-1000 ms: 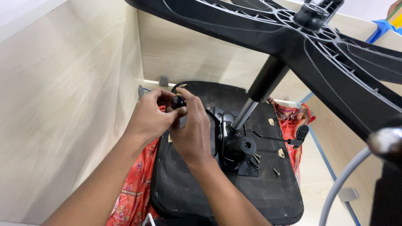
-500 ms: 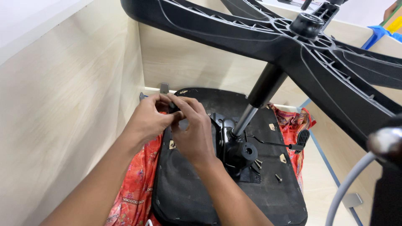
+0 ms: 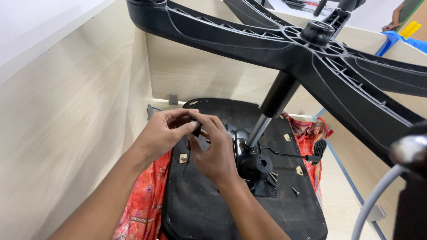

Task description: The person assembles an office chair by attaching the seat to the base using a screwdriver and screws. They repeatedly tighten screws, reposition the seat, and adjust components to secure the connection.

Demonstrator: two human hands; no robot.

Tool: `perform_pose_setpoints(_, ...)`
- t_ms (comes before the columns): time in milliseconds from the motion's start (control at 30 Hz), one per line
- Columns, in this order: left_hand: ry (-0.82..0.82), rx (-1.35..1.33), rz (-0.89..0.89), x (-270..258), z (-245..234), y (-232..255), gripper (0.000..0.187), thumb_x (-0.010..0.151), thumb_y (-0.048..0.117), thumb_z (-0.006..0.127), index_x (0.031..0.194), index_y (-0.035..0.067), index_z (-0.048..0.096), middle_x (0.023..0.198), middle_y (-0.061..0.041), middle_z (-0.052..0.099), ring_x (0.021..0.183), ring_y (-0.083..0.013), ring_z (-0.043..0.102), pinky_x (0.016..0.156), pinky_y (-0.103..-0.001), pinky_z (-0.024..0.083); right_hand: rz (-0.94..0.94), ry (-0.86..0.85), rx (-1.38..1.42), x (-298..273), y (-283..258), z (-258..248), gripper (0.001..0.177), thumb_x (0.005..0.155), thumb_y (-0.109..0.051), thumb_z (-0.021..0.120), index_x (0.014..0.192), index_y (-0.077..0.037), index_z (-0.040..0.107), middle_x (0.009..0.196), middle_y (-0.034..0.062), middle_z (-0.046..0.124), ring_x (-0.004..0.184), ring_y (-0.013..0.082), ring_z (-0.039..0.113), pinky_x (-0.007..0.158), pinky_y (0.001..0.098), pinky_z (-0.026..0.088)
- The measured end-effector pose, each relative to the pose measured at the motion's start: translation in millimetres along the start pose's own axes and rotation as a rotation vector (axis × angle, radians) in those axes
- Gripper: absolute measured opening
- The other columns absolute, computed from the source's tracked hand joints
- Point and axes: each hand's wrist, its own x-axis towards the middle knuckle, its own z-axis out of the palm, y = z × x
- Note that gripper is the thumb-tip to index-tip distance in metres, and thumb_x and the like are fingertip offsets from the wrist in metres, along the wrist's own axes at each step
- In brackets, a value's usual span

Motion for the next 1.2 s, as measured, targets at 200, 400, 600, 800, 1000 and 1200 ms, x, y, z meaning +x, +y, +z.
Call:
perform_pose_setpoints(200,0.019,-0.042,0.012,6,-8,-35,0.034,0.089,0.009,0.066,0.123,0.005,0.074,0.116,-0.009,0.079,0.106,-0.0134,0.074,0.096,-0.027,0.057,-0.035,0.025,-0.007,-12,-1,-1,0.045,0.09,0.005,0.068,0.133,-0.008,0.062,0.131,0.0122,0.064,0.122,0.0268,0.069,0.098,0.0377,0.056)
perform_pose_setpoints(400,0.077,0.515,-0.205,-10,15,-102,0.035,0.087,0.005,0.069,0.121,0.01,0.072,0.117,-0.012,0.075,0.108,-0.0225,0.074,0.096,-0.034,0.057,0.065,0.018,0.0,-12,2,0,0.048,0.087,-0.002,0.074,0.133,-0.01,0.06,0.123,0.0109,0.065,0.112,0.024,0.071,0.094,0.0376,0.061)
perform_pose_setpoints(600,0.06,0.708,0.072,-15,26,-140,0.025,0.078,-0.001,0.072,0.102,0.001,0.076,0.111,-0.017,0.071,0.106,-0.0359,0.068,0.091,-0.041,0.055,0.076,-0.01,0.055,-11,3,3,0.048,0.088,0.001,0.072,0.133,-0.011,0.06,0.122,0.0097,0.068,0.109,0.0219,0.073,0.094,0.0369,0.064)
perform_pose_setpoints(800,0.135,0.614,-0.037,-5,22,-140,0.023,0.085,-0.004,0.063,0.103,0.003,0.077,0.099,-0.018,0.075,0.092,-0.0307,0.074,0.083,-0.039,0.058,0.058,-0.033,0.04,-6,3,4,0.051,0.086,0.002,0.074,0.133,-0.011,0.06,0.121,0.0102,0.066,0.109,0.0229,0.072,0.089,0.0359,0.06)
perform_pose_setpoints(1000,0.149,0.579,-0.178,-6,20,-131,0.02,0.086,-0.001,0.066,0.103,0.003,0.076,0.091,-0.017,0.077,0.085,-0.0273,0.077,0.08,-0.039,0.059,0.108,-0.028,0.022,3,5,3,0.047,0.088,0.0,0.072,0.132,-0.01,0.058,0.123,0.0111,0.064,0.116,0.024,0.069,0.085,0.0347,0.061)
perform_pose_setpoints(1200,0.178,0.542,-0.147,-4,20,-130,0.02,0.084,0.001,0.071,0.104,0.002,0.075,0.091,-0.015,0.078,0.087,-0.025,0.077,0.082,-0.037,0.059,0.13,-0.007,0.006,3,5,1,0.044,0.089,-0.002,0.071,0.131,-0.009,0.059,0.12,0.0118,0.065,0.113,0.0231,0.071,0.085,0.0336,0.061)
